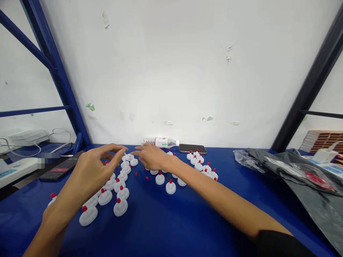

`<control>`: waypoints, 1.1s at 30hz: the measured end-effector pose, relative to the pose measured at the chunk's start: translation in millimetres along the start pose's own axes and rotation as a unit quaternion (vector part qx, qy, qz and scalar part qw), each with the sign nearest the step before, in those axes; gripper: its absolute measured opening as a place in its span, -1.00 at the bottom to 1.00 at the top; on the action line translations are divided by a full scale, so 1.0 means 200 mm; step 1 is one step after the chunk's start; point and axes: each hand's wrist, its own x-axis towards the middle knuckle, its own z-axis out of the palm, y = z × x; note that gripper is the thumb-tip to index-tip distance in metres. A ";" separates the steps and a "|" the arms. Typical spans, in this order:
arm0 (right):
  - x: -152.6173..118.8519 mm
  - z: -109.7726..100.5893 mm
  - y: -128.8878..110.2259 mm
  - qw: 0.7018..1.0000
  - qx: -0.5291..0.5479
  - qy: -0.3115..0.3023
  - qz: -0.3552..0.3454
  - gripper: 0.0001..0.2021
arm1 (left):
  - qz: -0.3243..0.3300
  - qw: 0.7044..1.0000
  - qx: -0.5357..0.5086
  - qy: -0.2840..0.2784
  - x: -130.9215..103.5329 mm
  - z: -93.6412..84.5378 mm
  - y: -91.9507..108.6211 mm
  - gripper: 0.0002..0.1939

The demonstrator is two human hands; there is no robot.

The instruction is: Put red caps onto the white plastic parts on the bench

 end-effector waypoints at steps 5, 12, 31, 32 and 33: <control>0.00 0.12 0.03 0.997 0.033 -0.046 -0.048 -0.41 | -0.007 1.000 0.003 -0.001 0.00 -0.01 0.01 -0.68; -0.02 0.06 0.00 0.998 0.048 -0.045 -0.020 -0.46 | -0.001 1.000 0.006 0.001 0.00 -0.01 0.01 -0.68; -0.09 -0.45 -0.08 0.934 0.355 0.027 -0.041 -0.68 | -0.052 0.997 0.045 -0.047 0.01 0.02 -0.01 -0.54; -0.10 -0.46 -0.08 0.940 0.339 0.035 -0.032 -0.70 | -0.058 0.996 0.053 -0.044 0.01 0.01 -0.01 -0.53; -0.10 -0.47 -0.07 0.948 0.313 0.047 -0.019 -0.73 | -0.057 0.995 0.066 -0.039 0.01 0.01 -0.01 -0.52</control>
